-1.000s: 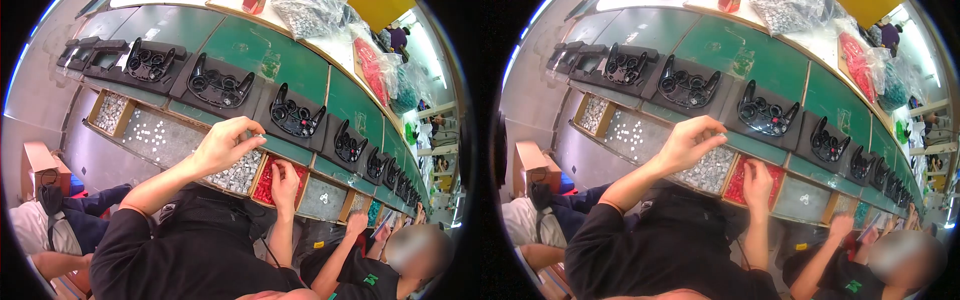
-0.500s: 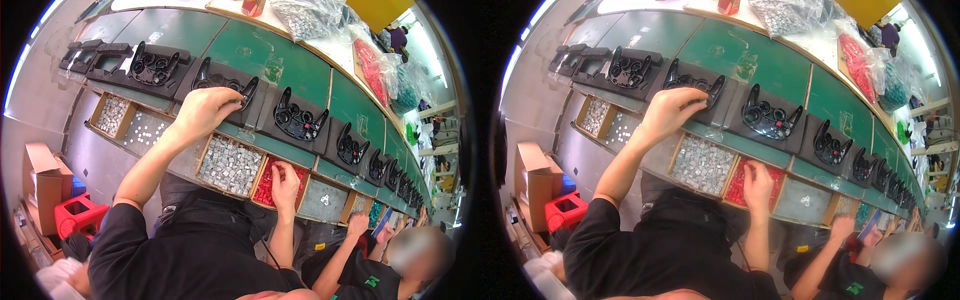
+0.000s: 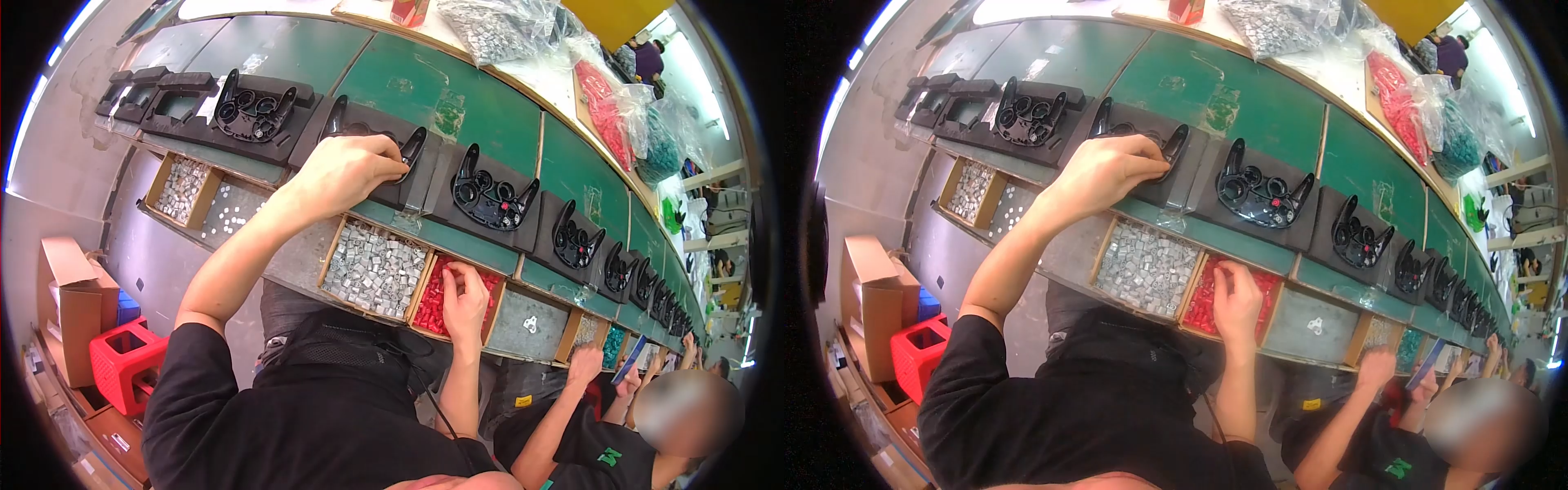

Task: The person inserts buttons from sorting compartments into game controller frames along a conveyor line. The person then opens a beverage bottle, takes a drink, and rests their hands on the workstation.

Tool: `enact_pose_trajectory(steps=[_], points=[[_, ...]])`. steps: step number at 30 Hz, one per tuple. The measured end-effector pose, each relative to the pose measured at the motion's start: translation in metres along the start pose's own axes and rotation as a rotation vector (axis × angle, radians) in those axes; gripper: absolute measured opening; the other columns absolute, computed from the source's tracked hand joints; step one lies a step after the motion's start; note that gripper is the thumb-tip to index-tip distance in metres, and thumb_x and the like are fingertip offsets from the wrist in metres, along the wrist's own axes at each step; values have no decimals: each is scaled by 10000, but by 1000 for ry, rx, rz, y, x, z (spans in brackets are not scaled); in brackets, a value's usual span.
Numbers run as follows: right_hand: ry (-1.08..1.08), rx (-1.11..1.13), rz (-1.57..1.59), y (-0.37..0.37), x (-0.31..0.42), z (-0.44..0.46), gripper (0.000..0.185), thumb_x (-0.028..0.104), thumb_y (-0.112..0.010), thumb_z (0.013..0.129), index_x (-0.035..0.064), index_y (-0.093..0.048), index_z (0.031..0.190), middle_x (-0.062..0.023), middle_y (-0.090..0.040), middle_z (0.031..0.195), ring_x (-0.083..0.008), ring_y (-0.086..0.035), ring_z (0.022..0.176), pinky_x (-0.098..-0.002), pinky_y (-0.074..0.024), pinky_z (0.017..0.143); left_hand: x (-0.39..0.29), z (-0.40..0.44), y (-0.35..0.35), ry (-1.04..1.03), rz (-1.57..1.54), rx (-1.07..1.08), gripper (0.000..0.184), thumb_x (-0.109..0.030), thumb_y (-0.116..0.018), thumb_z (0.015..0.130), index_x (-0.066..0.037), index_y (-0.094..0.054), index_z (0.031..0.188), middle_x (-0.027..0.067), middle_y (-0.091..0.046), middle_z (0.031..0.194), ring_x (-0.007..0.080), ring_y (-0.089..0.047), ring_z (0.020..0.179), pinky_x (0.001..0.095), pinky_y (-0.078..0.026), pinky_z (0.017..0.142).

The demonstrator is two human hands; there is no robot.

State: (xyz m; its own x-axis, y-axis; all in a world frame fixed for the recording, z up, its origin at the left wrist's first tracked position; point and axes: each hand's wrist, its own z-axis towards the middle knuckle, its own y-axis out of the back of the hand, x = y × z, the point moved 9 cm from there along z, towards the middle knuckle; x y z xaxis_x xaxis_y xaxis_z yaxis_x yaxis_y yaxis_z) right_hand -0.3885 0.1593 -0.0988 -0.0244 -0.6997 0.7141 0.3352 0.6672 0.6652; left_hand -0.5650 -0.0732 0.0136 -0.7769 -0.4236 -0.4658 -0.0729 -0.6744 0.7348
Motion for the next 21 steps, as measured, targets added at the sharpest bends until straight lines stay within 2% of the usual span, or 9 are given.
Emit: enact_pose_trajectory(steps=[6, 9, 12, 13, 15, 16, 17, 18, 21], points=[[18, -11, 7, -2, 3, 1, 119, 60, -781, 1010, 31, -751, 1121, -148, -773, 962, -279, -721, 730, -409, -559, 682, -14, -3, 7, -109, 91, -14, 127, -95, -801, 911, -38, -836, 1019, 82, -792, 1104, 308, -785, 978, 403, -636, 852], [-38, -1, 32, -1, 0, -1, 151, 49, -810, 992, 36, -750, 1130, -115, -781, 961, -199, -703, 701, -352, -539, 639, -26, -6, 24, -71, 48, -69, 124, -62, -795, 911, -21, -817, 1026, 88, -788, 1099, 308, -787, 966, 395, -640, 821], [-65, -68, 213, 2, -1, -2, 189, 25, -869, 942, 24, -765, 1099, -75, -786, 969, -116, -667, 693, -292, -508, 611, -34, -15, 33, -1, -82, -157, 112, -36, -792, 924, -16, -801, 1034, 100, -785, 1090, 294, -790, 942, 386, -640, 770], [-20, -82, 222, 4, 3, 0, 196, 11, -883, 924, 16, -771, 1085, -69, -788, 976, -104, -659, 697, -283, -504, 610, -37, -20, 33, 25, -133, -188, 106, -29, -792, 930, -16, -797, 1036, 105, -784, 1088, 288, -791, 932, 383, -639, 752], [55, -97, 237, 8, 11, -1, 212, -16, -910, 888, -1, -782, 1057, -57, -792, 989, -80, -644, 705, -263, -495, 608, -48, -31, 12, 28, -251, -106, 114, -33, -798, 942, -17, -794, 1055, 114, -782, 1072, 283, -791, 902, 383, -634, 728], [54, -95, 283, 8, 10, -2, 214, -39, -919, 867, -19, -798, 1043, -80, -794, 1000, -99, -663, 731, -265, -508, 619, -56, -38, 1, 32, -311, -61, 119, -36, -801, 948, -18, -792, 1065, 119, -781, 1064, 281, -791, 888, 383, -632, 717], [118, -118, 280, 9, 14, -6, 227, -47, -918, 864, -21, -799, 1056, -88, -797, 1008, -107, -676, 752, -262, -514, 630, -67, -49, -28, 96, -384, 113, 156, -58, -807, 954, -12, -782, 1101, 129, -786, 1039, 292, -791, 860, 373, -629, 715], [208, -146, 285, 11, 21, -2, 241, -56, -917, 860, -22, -801, 1069, -96, -799, 1016, -114, -689, 773, -259, -521, 640, -70, -56, -44, 106, -410, 149, 190, -100, -806, 969, -11, -777, 1135, 151, -793, 1036, 341, -793, 869, 404, -631, 731], [183, -134, 241, 11, 18, 0, 275, -72, -922, 838, -17, -802, 1080, -118, -813, 1048, -144, -721, 804, -282, -562, 687, -71, -70, -85, 166, -387, 209, 253, -175, -790, 996, -16, -772, 1192, 175, -801, 1072, 400, -785, 949, 469, -629, 803]])
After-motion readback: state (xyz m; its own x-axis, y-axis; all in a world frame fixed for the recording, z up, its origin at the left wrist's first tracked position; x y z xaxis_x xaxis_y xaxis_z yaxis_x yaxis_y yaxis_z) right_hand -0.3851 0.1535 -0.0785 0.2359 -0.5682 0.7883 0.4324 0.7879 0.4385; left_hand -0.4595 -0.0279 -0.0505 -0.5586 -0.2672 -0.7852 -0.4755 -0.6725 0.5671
